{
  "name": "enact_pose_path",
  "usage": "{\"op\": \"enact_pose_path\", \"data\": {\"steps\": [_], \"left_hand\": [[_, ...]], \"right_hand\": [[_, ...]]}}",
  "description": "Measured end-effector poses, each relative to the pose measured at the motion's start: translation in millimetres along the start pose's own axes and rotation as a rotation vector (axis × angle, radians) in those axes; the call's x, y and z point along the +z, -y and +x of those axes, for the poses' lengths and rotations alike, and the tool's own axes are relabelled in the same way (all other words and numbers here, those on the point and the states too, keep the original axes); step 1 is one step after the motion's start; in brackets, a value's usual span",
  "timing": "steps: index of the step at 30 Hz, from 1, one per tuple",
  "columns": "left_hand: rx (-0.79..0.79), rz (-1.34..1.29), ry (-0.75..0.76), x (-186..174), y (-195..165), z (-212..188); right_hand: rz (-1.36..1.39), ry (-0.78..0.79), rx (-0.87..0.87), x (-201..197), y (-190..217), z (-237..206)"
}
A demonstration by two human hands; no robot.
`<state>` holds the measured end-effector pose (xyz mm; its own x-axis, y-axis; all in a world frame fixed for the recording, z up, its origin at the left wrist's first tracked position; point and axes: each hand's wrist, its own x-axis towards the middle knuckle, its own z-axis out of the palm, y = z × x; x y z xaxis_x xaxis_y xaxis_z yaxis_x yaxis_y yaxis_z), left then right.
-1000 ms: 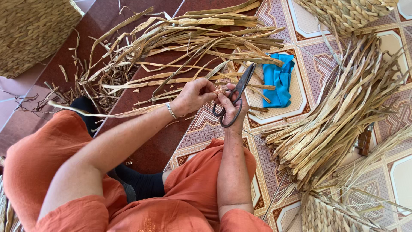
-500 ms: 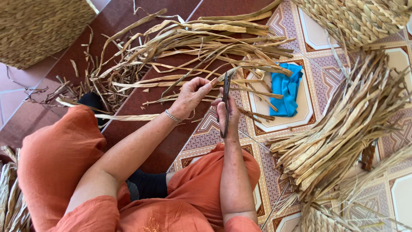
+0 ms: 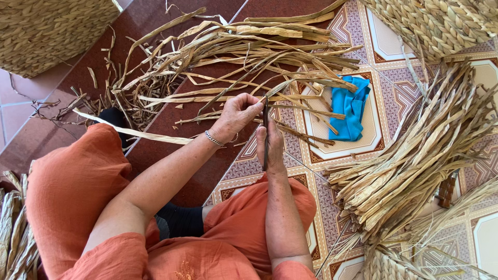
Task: The person sits on a tiled floor and uses shears to trim dried plant strips into shorter lengths. They repeatedly pick up strips, cut them, and place the trimmed pieces into a woven basket beside them.
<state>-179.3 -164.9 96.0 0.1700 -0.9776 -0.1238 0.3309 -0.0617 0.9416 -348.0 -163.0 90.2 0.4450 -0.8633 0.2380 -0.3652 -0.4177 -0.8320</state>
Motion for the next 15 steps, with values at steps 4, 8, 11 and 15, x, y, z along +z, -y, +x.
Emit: {"op": "enact_pose_path", "data": {"steps": [4,8,11,15], "left_hand": [[-0.067,-0.084,0.0,2.0,-5.5,-3.3],[-0.079,-0.157,0.014,2.1,-8.0,-3.3],[-0.07,-0.141,0.01,2.0,-7.7,-0.9],[-0.119,-0.156,0.009,1.1,-9.3,-1.4]], "right_hand": [[-0.065,-0.005,0.048,5.7,-1.2,-1.4],[-0.147,-0.037,0.047,8.0,2.1,-2.6],[-0.176,-0.084,-0.012,8.5,2.5,-4.1],[-0.168,-0.103,0.021,12.5,-5.7,-2.7]]}}
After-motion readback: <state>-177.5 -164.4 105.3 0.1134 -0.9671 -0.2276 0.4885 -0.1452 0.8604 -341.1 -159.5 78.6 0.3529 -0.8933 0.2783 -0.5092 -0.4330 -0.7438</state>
